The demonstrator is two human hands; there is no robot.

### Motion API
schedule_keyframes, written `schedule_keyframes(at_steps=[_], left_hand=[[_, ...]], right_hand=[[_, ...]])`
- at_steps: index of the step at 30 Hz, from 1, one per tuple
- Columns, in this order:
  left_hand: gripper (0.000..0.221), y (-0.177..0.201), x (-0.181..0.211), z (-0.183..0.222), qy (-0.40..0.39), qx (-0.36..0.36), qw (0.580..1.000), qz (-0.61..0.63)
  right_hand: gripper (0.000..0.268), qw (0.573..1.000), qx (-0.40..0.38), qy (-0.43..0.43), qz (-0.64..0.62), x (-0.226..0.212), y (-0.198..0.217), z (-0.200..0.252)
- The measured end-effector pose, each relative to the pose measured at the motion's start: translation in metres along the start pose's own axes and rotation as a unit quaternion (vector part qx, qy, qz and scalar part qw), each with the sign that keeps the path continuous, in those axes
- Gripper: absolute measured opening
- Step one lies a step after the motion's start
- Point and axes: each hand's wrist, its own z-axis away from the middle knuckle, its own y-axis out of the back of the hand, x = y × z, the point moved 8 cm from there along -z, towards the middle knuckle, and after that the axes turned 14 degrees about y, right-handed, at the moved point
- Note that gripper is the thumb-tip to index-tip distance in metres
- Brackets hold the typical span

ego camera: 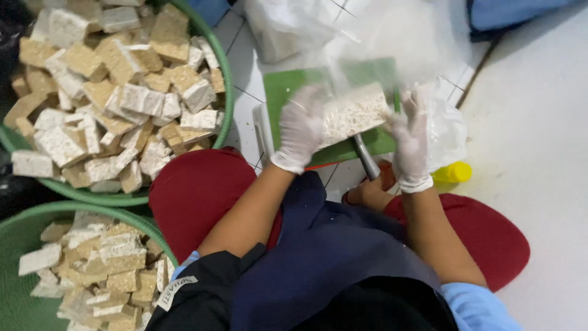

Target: Cutting blocks of tempeh into smaller rectangular pieces and placing them into plastic bags.

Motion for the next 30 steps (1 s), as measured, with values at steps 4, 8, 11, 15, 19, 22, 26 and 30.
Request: schedule_keyframes(at_steps=[4,8,11,15,19,22,26,30], left_hand=[[0.03,-0.071,-0.061,0.048,-0.083,-0.087,0.951,-0.284],[0.062,-0.092,-0.056,0.06,-0.206,-0.247,0.819,-0.475],[0.062,-0.074,-0.042,0.026,-0.13,-0.203,0.782,-0.575],[0.082,-0.042,-0.072,-0.004,-0.011,-0.124,0.782,-0.611],[0.124,-0.047,-0.094,0.008,0.01,-0.178,0.731,-0.659],[0.134,-0.054,-0.112,0.016,0.055,-0.232,0.703,-0.67],[0.133,-0.055,-0.109,0.01,0.095,-0.213,0.718,-0.656],[0.129,-0.054,-0.125,0.01,0.077,-0.196,0.751,-0.625]], right_hand=[[0.066,0.984,-0.073,0.087,0.137,-0.023,0.006,0.001],[0.032,0.884,-0.077,0.06,0.458,0.059,0.126,-0.012],[0.042,0.763,0.111,-0.128,0.624,0.139,0.278,-0.023],[0.118,0.674,-0.188,-0.314,0.641,0.237,0.3,0.031],[0.113,0.639,-0.174,-0.312,0.681,0.205,0.283,0.009],[0.031,0.659,0.047,0.027,0.75,0.117,0.214,-0.009],[0.057,0.756,-0.209,-0.18,0.594,0.146,0.093,0.025],[0.049,0.76,-0.279,-0.227,0.541,0.182,0.053,0.056]])
